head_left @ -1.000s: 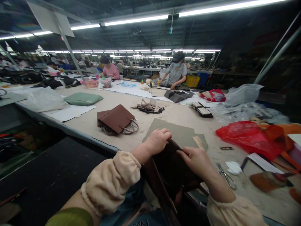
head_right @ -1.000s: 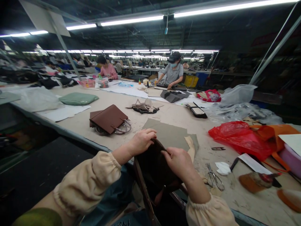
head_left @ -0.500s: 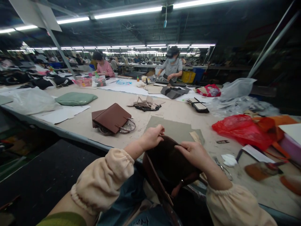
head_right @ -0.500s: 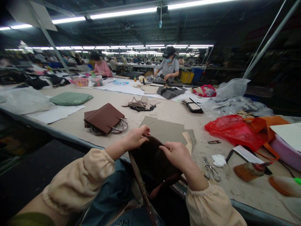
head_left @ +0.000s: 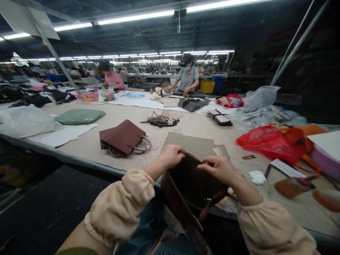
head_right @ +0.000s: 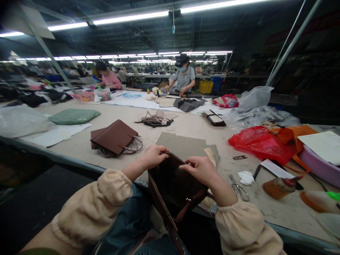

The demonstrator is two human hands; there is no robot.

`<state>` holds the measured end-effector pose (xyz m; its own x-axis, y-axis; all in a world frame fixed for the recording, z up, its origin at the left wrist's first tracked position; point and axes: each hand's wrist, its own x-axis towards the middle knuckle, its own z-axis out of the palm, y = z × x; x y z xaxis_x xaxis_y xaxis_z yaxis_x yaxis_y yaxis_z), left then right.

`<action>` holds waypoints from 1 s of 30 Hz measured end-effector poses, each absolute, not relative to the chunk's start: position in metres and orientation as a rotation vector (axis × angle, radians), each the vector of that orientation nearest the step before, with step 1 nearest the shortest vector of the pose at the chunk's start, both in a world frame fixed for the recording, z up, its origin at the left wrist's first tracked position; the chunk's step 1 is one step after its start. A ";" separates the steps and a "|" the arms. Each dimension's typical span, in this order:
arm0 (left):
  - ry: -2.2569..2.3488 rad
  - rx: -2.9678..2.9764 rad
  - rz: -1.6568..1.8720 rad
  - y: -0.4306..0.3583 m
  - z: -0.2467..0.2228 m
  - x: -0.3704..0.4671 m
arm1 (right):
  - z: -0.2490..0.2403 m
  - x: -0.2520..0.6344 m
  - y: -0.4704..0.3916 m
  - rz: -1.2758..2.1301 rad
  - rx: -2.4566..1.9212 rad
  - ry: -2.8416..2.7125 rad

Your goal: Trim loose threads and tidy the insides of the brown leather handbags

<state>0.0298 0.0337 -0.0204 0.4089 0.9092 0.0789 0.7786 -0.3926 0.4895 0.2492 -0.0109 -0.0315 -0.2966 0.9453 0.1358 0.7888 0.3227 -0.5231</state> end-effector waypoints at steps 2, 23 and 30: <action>1.473 2.297 0.468 0.033 -0.021 0.030 | -0.030 0.249 -0.011 0.529 -1.531 -2.162; 1.570 2.428 0.408 0.029 -0.021 0.034 | -0.018 0.216 0.007 0.338 -1.500 -2.398; 1.549 2.452 0.389 0.029 -0.021 0.036 | -0.018 0.211 0.005 0.079 -1.584 -2.420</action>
<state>0.0359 0.0287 -0.0212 0.4110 0.9053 0.1070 0.8487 -0.4228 0.3177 0.2111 0.0053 -0.0182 -0.3791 0.9084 0.1763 0.8950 0.4083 -0.1796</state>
